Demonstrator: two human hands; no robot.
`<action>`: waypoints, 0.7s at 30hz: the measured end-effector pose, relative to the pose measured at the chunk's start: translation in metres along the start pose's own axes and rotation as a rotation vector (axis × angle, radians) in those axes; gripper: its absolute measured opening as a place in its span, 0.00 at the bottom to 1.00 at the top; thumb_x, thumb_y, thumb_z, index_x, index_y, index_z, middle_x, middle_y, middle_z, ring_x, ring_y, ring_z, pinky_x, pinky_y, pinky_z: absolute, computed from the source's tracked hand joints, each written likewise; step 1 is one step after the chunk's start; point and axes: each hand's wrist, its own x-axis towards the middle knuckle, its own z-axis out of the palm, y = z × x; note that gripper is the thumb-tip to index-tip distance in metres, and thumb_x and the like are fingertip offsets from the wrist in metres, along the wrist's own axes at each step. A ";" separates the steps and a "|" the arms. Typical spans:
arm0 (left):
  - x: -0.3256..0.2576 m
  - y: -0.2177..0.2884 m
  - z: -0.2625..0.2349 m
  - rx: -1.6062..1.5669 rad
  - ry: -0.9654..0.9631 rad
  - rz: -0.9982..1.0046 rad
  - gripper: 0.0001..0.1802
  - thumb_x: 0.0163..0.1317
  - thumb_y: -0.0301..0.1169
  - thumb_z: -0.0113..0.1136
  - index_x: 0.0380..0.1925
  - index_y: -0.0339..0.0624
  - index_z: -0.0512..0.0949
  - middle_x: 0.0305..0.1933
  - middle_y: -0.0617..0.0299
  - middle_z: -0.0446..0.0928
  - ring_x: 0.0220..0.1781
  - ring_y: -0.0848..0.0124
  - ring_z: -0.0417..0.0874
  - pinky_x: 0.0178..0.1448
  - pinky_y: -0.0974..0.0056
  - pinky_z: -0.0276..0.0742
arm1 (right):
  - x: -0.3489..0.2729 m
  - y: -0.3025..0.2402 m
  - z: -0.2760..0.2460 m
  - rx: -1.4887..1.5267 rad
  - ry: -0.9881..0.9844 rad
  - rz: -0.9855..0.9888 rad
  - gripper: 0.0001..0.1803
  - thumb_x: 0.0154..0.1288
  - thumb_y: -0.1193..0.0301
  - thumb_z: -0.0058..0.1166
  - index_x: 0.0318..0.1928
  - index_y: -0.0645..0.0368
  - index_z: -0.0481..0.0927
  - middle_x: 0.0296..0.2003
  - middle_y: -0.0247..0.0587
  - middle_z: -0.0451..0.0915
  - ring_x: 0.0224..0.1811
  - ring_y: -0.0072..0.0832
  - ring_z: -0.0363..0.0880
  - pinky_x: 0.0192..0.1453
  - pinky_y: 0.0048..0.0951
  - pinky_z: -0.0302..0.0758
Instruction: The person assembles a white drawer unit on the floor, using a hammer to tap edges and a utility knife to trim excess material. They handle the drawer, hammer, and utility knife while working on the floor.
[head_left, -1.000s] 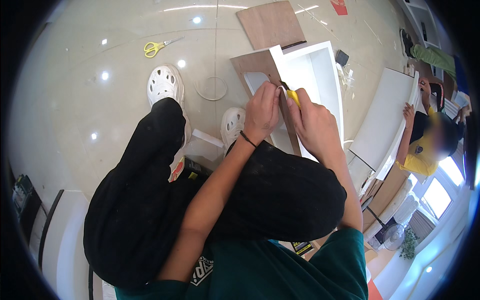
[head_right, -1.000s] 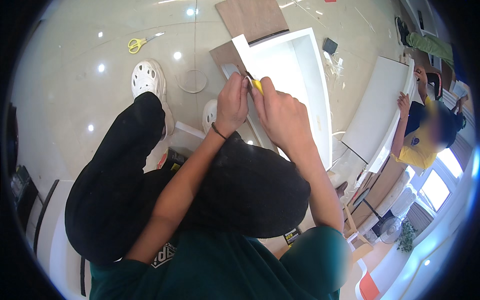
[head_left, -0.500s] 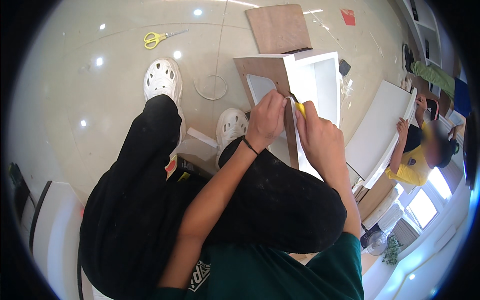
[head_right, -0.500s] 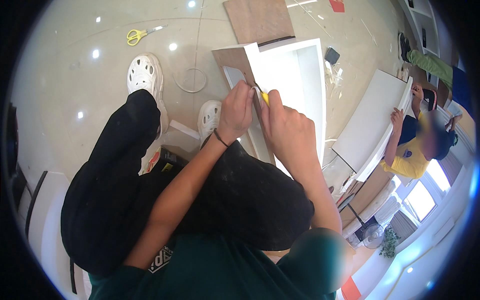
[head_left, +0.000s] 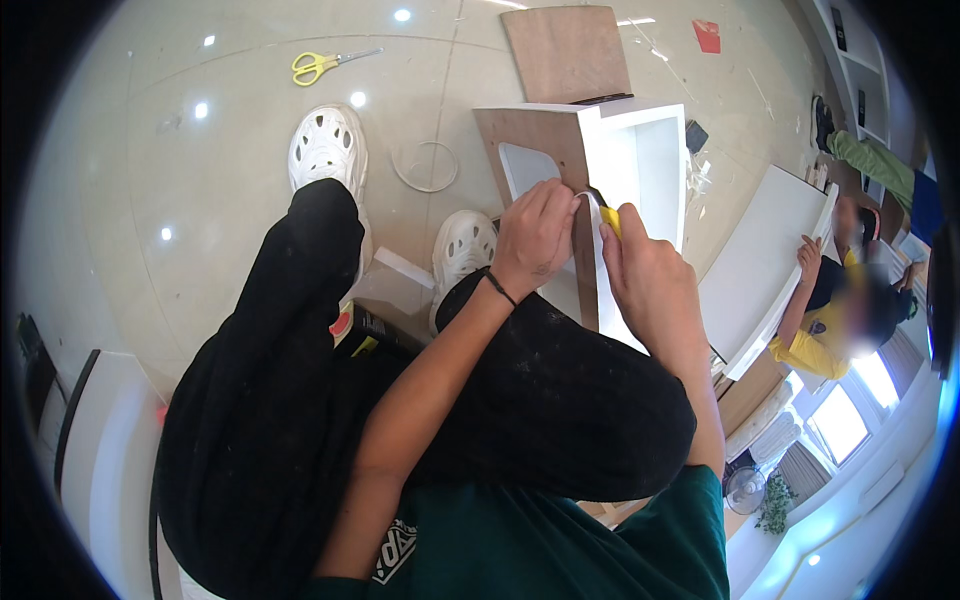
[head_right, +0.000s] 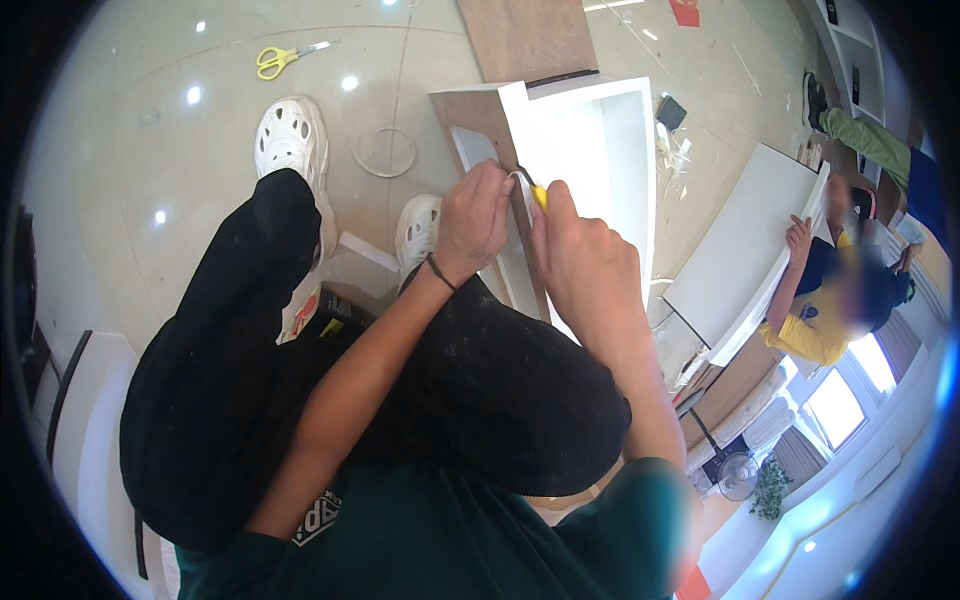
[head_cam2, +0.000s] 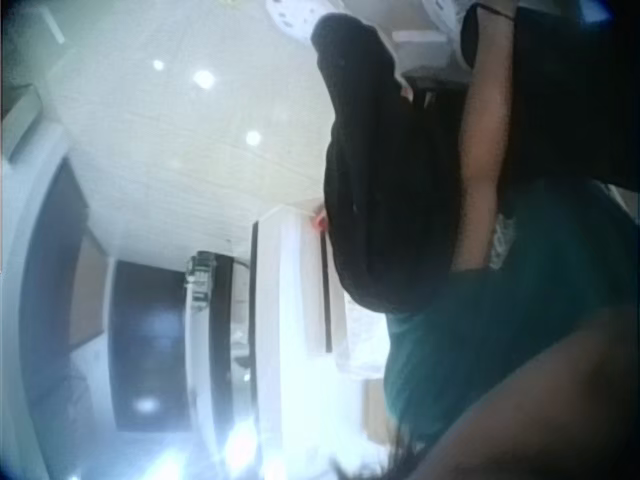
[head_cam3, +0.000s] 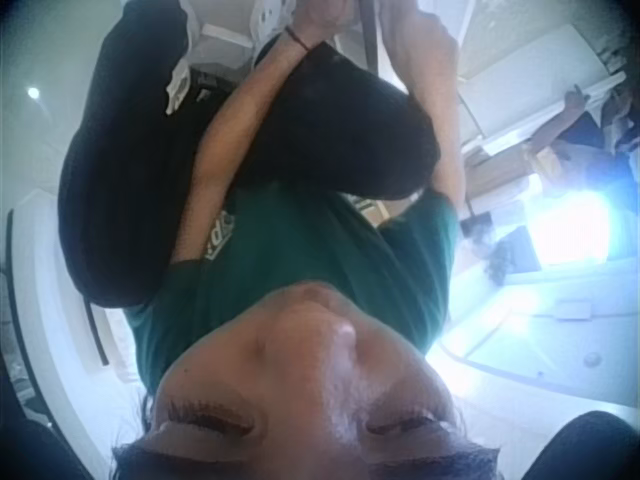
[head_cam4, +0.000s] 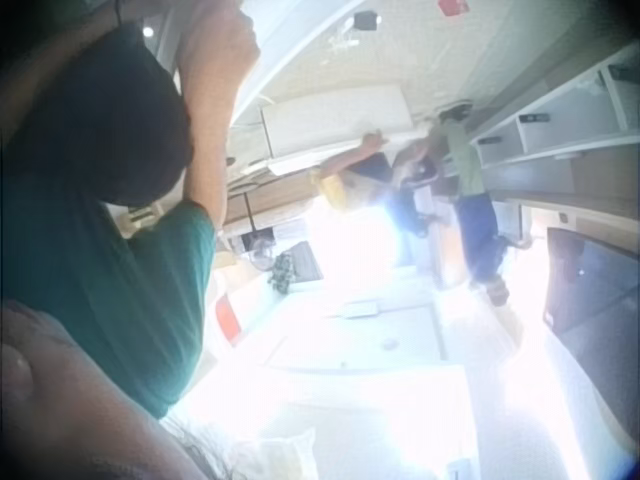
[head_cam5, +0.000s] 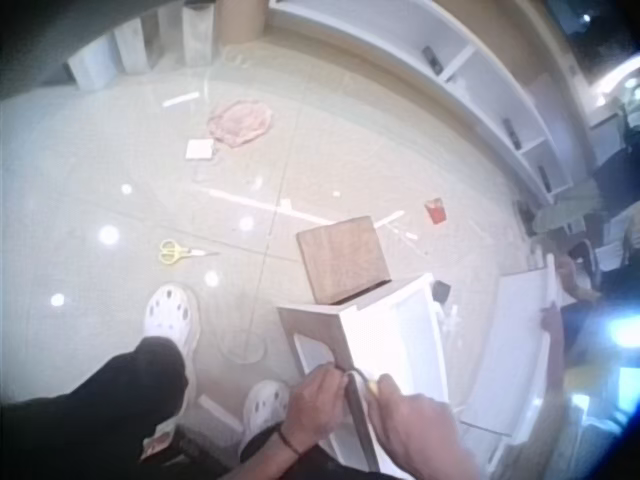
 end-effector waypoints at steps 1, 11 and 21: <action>0.000 0.000 0.000 -0.001 0.003 -0.001 0.07 0.63 0.21 0.56 0.30 0.35 0.68 0.30 0.50 0.70 0.33 0.49 0.76 0.37 0.51 0.73 | 0.000 0.000 -0.002 0.000 -0.009 0.003 0.12 0.78 0.63 0.45 0.46 0.60 0.69 0.23 0.60 0.79 0.28 0.58 0.80 0.34 0.52 0.77; -0.002 -0.002 0.000 0.018 -0.006 0.017 0.06 0.63 0.22 0.57 0.30 0.35 0.69 0.31 0.50 0.71 0.34 0.50 0.76 0.37 0.52 0.73 | 0.001 0.000 -0.001 0.032 -0.008 -0.010 0.13 0.79 0.63 0.44 0.45 0.62 0.68 0.23 0.59 0.79 0.27 0.58 0.80 0.34 0.51 0.76; 0.000 -0.007 -0.001 0.049 -0.026 0.066 0.06 0.64 0.24 0.56 0.30 0.37 0.69 0.30 0.52 0.71 0.33 0.52 0.76 0.38 0.53 0.71 | 0.002 -0.001 0.000 0.031 0.002 -0.033 0.14 0.80 0.62 0.42 0.45 0.62 0.69 0.23 0.59 0.79 0.28 0.58 0.80 0.34 0.51 0.77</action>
